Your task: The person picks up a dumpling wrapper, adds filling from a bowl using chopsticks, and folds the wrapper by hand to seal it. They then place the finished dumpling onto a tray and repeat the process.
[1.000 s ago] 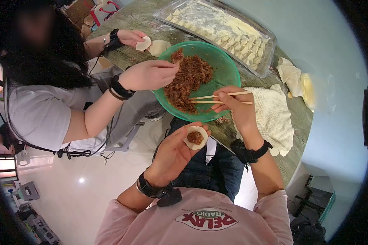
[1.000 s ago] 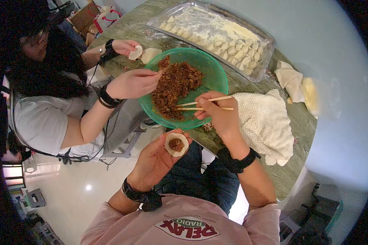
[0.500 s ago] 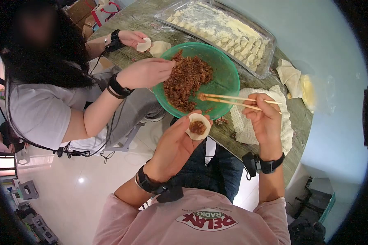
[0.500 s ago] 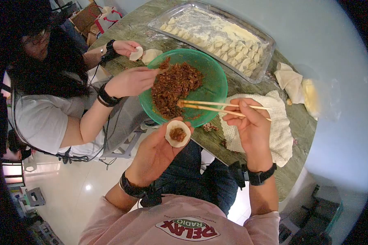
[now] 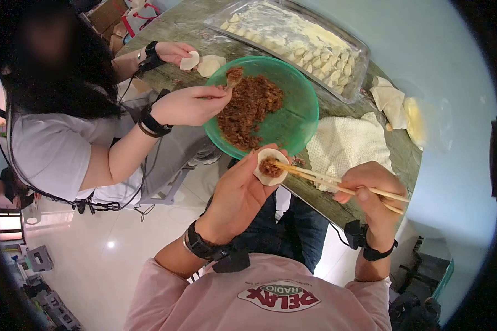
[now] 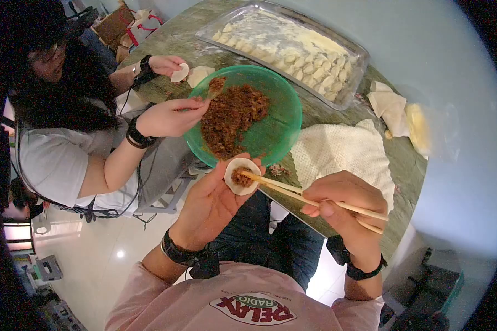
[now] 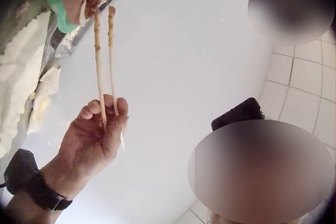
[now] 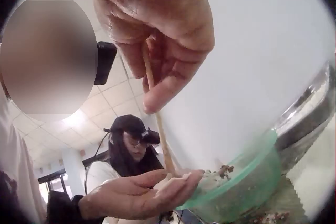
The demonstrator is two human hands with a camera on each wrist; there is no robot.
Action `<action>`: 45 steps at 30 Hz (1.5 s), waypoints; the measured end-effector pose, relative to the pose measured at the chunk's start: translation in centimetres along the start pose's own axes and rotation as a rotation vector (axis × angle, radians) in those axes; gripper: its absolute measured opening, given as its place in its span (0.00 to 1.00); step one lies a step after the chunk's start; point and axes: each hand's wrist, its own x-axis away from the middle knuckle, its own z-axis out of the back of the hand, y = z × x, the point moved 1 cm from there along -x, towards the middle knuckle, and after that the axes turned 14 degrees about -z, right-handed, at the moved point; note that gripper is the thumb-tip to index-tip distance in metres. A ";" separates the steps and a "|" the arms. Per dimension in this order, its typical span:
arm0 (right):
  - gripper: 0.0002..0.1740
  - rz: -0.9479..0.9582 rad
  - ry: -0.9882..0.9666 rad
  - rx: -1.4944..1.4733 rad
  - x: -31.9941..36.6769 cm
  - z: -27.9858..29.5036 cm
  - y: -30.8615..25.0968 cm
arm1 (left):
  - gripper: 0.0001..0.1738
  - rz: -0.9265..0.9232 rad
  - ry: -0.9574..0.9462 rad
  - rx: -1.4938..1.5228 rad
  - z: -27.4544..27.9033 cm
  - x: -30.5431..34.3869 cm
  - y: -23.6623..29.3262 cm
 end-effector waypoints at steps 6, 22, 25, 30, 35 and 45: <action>0.14 -0.196 0.073 -0.357 -0.4 0.4 1.5 | 0.25 0.036 -0.007 -0.004 -0.3 0.4 -0.1; 0.13 -0.263 0.189 -0.401 -3.7 0.0 3.6 | 0.24 0.002 0.032 -0.003 1.1 1.1 -0.3; 0.11 -0.196 0.115 -0.141 -5.1 -1.8 5.4 | 0.25 0.007 0.034 -0.019 1.0 1.6 0.0; 0.11 0.303 -0.033 0.381 -7.8 -6.1 7.4 | 0.24 -0.041 -0.017 -0.025 0.1 2.7 1.3; 0.23 0.432 -0.216 0.666 -8.1 -6.7 6.0 | 0.24 -0.128 -0.016 -0.012 -1.4 3.9 2.7; 0.19 0.379 0.251 0.476 -0.3 -2.8 2.1 | 0.28 -0.024 -0.138 0.013 -4.3 3.5 1.8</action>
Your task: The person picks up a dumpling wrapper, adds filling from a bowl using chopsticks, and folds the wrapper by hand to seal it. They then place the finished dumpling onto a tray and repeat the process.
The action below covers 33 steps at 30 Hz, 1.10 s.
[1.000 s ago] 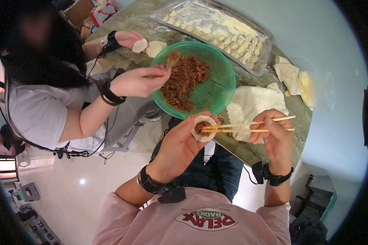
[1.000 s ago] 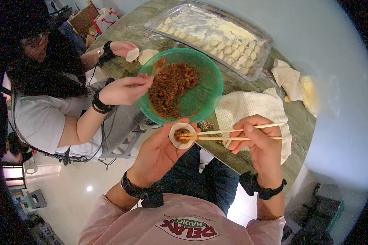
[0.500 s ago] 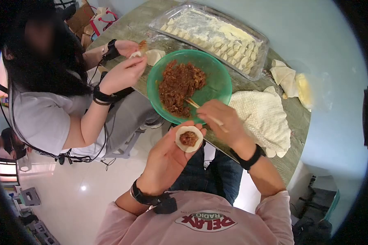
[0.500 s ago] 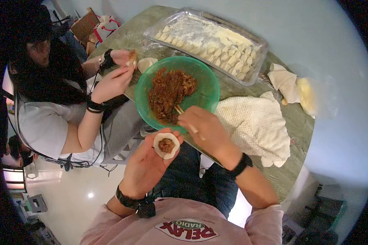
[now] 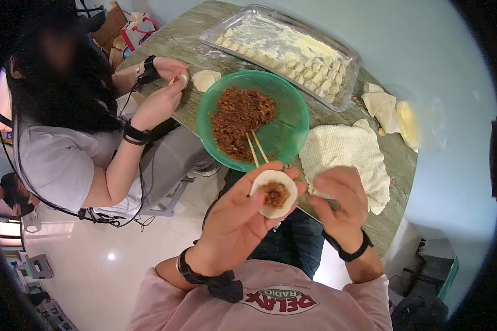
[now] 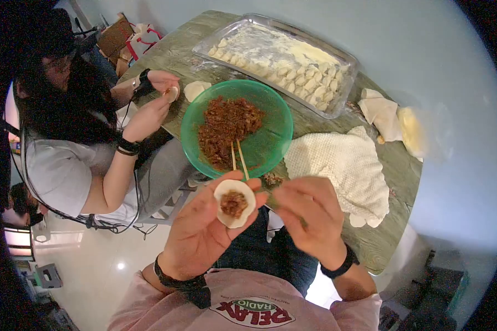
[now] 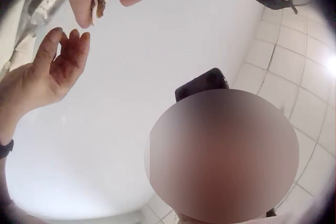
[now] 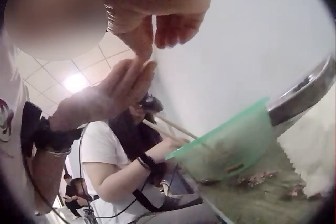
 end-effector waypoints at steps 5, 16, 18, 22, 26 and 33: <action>0.19 0.074 0.054 0.015 2.5 1.2 -1.0 | 0.30 0.079 -0.031 0.039 -1.1 -0.5 -2.4; 0.14 0.076 0.107 0.077 4.3 2.4 0.1 | 0.30 0.236 -0.143 -0.107 -0.8 -0.2 -5.8; 0.13 0.034 0.090 0.076 4.3 2.6 0.3 | 0.31 0.253 -0.184 -0.207 -0.2 0.2 -6.6; 0.09 -0.079 0.039 0.029 4.3 2.4 0.9 | 0.29 0.230 -0.197 -0.363 0.5 0.4 -7.9; 0.11 -0.262 0.039 -0.126 4.8 2.9 0.9 | 0.25 0.225 -0.169 -0.402 1.1 0.3 -8.0; 0.16 -0.720 -0.045 -0.758 7.2 1.6 3.4 | 0.22 0.098 -0.133 -0.452 1.8 -0.1 -8.6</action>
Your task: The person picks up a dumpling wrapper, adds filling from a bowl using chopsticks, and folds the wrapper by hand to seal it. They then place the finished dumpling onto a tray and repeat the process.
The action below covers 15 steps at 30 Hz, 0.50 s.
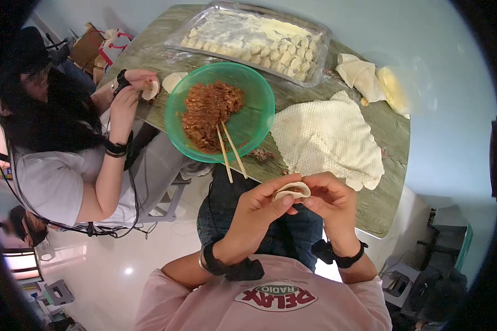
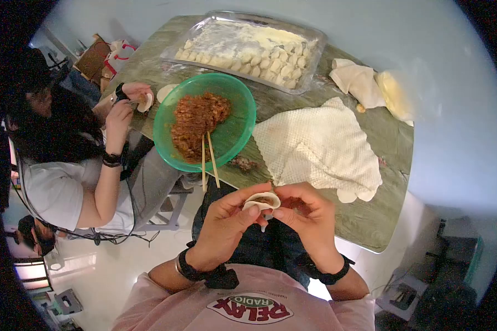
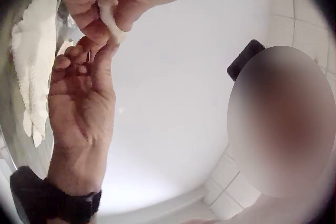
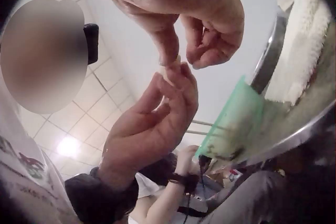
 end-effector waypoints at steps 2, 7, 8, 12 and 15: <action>0.14 -0.114 -0.026 -0.155 0.3 -0.5 0.2 | 0.22 -0.027 -0.018 -0.024 -0.1 0.0 -0.2; 0.09 -0.132 0.007 -0.162 0.3 -0.4 0.4 | 0.18 -0.097 0.009 -0.052 0.0 0.0 -0.5; 0.08 -0.114 0.013 -0.152 0.3 -0.3 0.5 | 0.18 -0.095 0.010 -0.052 0.0 0.0 -0.5; 0.07 -0.127 0.020 -0.209 0.2 -0.3 0.8 | 0.15 -0.142 -0.008 -0.106 0.3 0.0 -0.9; 0.08 -0.046 0.016 -0.207 0.1 -0.1 1.3 | 0.14 -0.166 -0.026 -0.147 0.4 -0.1 -1.1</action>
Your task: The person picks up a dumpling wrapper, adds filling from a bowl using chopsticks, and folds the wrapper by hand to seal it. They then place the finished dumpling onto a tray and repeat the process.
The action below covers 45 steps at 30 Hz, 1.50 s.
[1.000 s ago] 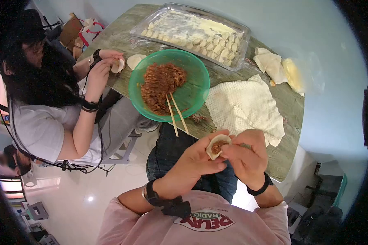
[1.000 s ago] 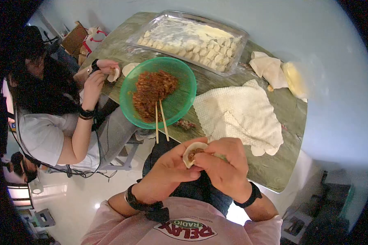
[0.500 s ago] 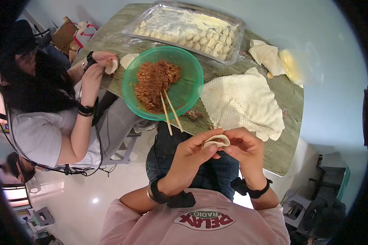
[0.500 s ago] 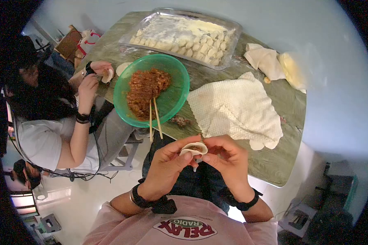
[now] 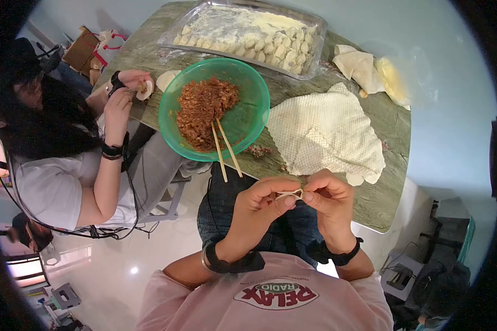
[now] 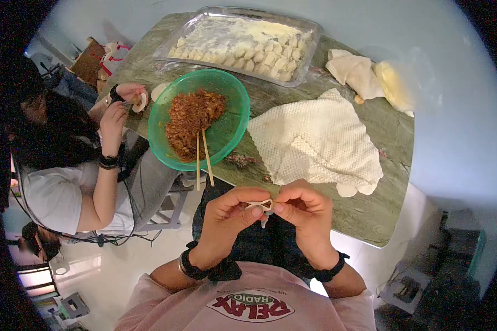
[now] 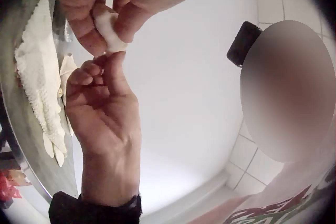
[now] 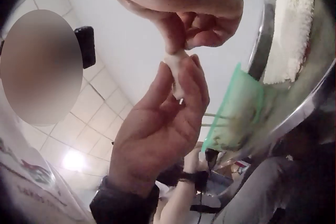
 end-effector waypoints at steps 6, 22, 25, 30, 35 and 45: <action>0.07 0.077 0.040 0.107 -0.1 -0.6 -0.9 | 0.14 0.044 0.036 0.010 -0.1 -0.1 0.4; 0.06 -0.035 0.041 0.073 0.1 -0.4 -0.5 | 0.16 0.001 -0.011 -0.142 0.9 -0.3 -0.5; 0.06 -0.028 0.033 0.050 0.2 -0.1 -0.1 | 0.15 0.039 0.002 -0.165 0.0 -0.6 0.7; 0.06 -0.011 0.062 -0.025 0.3 0.0 0.0 | 0.12 0.023 0.051 -0.196 0.7 -0.3 -0.6; 0.06 -0.012 0.046 0.003 0.5 -0.1 0.0 | 0.10 -0.062 0.062 -0.235 0.9 -0.3 -0.7; 0.04 0.072 0.053 0.135 0.5 -0.1 0.1 | 0.08 -0.129 0.028 -0.314 0.5 -0.4 -0.6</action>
